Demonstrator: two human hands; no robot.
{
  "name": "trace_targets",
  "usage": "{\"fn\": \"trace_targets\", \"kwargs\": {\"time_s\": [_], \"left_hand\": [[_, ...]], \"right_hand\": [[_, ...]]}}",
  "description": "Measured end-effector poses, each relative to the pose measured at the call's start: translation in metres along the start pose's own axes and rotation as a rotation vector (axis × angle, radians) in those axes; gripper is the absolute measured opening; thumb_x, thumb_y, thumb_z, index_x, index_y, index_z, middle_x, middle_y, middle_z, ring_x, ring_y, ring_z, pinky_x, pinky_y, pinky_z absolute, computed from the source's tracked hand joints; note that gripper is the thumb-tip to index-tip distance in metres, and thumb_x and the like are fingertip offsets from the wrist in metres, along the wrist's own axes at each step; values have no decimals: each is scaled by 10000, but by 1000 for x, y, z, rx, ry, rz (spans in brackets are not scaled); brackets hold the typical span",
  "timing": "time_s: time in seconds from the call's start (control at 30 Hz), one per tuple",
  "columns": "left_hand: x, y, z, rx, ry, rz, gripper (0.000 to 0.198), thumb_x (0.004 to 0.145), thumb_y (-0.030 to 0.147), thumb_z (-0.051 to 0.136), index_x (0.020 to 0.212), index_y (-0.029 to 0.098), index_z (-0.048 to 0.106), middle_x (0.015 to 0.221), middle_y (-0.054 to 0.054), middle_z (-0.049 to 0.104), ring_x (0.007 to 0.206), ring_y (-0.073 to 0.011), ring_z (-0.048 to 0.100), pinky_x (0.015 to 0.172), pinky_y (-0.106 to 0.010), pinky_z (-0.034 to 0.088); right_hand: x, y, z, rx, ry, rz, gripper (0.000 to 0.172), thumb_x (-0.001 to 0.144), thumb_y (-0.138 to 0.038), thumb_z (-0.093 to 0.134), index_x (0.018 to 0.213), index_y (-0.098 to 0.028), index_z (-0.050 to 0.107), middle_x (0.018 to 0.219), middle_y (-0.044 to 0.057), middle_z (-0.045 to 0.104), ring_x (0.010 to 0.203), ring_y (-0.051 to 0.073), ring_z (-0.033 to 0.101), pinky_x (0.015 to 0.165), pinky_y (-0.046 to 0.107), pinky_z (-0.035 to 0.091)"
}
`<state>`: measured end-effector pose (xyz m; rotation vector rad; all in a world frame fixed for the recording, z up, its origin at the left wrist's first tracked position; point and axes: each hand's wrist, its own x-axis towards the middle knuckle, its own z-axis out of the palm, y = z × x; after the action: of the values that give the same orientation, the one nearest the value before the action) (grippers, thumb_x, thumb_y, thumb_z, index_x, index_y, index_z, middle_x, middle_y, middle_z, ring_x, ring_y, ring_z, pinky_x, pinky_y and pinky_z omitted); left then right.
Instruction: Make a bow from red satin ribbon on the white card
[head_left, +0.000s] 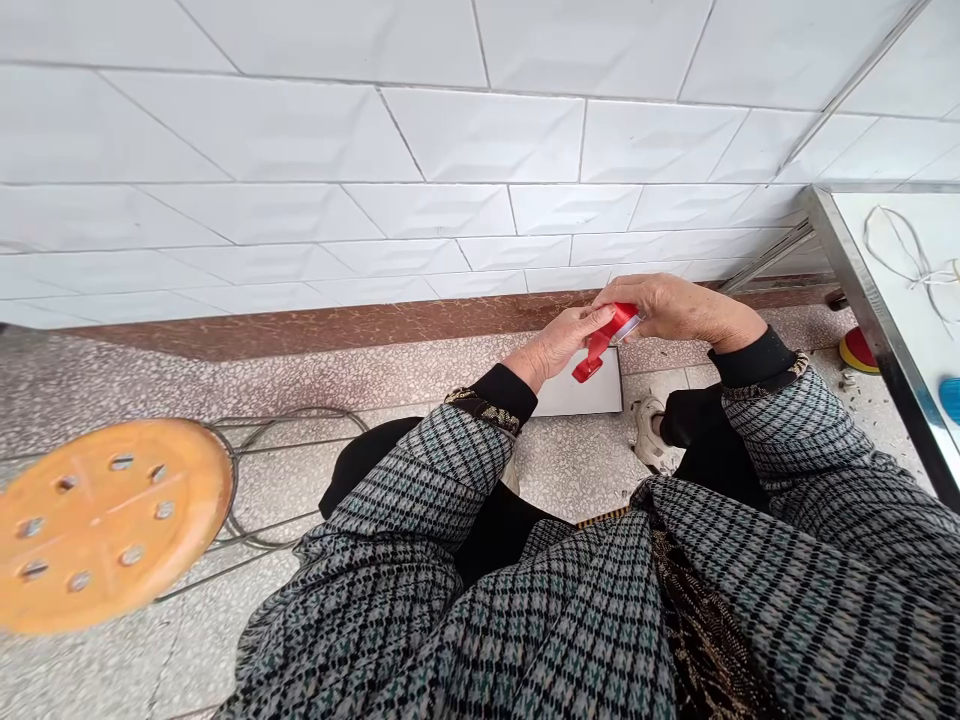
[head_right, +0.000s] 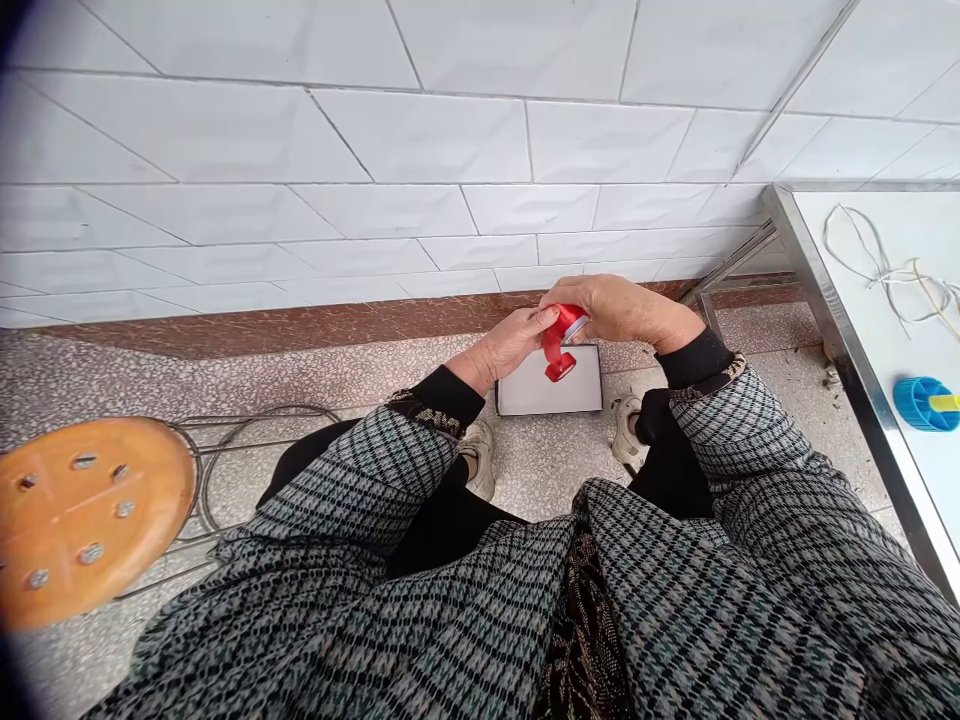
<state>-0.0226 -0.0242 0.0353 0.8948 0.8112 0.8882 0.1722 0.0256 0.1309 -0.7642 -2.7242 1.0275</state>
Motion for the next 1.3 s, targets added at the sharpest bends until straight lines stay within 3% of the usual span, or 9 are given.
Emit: {"fn": "trace_targets", "kwargs": {"time_s": [0.17, 0.53, 0.7, 0.9, 1.13, 1.3], "left_hand": [[-2, 2, 4, -1, -123, 17, 570, 755, 616, 806, 1045, 129, 750, 1038, -128, 752, 988, -215, 673, 956, -386, 501], [-1, -9, 12, -11, -36, -22, 360, 830, 496, 712, 898, 143, 700, 801, -61, 689, 723, -155, 614, 726, -323, 503], [-6, 4, 16, -204, -61, 48, 407, 836, 566, 700, 849, 160, 682, 771, -67, 686, 696, -159, 612, 714, -331, 527], [-9, 9, 19, -315, -42, 103, 530, 762, 662, 770, 948, 170, 706, 887, -87, 729, 863, -195, 666, 770, -331, 541], [-3, 3, 8, -222, -28, 116, 463, 618, 488, 954, 847, 144, 745, 807, -44, 716, 794, -149, 649, 823, -327, 501], [2, -2, 4, -183, 5, 46, 319, 710, 365, 897, 873, 139, 742, 776, -23, 692, 732, -131, 612, 788, -334, 484]], "right_hand": [[-3, -5, -5, 41, -57, -9, 438, 797, -223, 798, 1227, -288, 748, 1240, 46, 732, 1136, 258, 670, 1015, 430, 505], [-4, 3, -2, 68, -90, -42, 445, 801, -227, 798, 1238, -300, 753, 1259, 50, 730, 1199, 274, 652, 1080, 474, 482], [-1, 8, 2, 407, 71, 59, 700, 762, -384, 866, 1420, -298, 644, 1361, 73, 683, 1261, 289, 620, 1096, 482, 486], [5, 15, 11, 751, 138, 84, 699, 731, -555, 879, 1294, -205, 658, 1188, 92, 720, 1024, 236, 686, 912, 407, 572], [-1, 13, -7, 588, 240, 106, 716, 652, -490, 946, 1258, -210, 687, 1164, 68, 713, 1075, 239, 664, 965, 393, 532], [-3, 14, -9, 393, 230, 79, 597, 694, -434, 915, 1222, -225, 730, 1195, 72, 707, 1113, 264, 641, 1019, 466, 492]]}}
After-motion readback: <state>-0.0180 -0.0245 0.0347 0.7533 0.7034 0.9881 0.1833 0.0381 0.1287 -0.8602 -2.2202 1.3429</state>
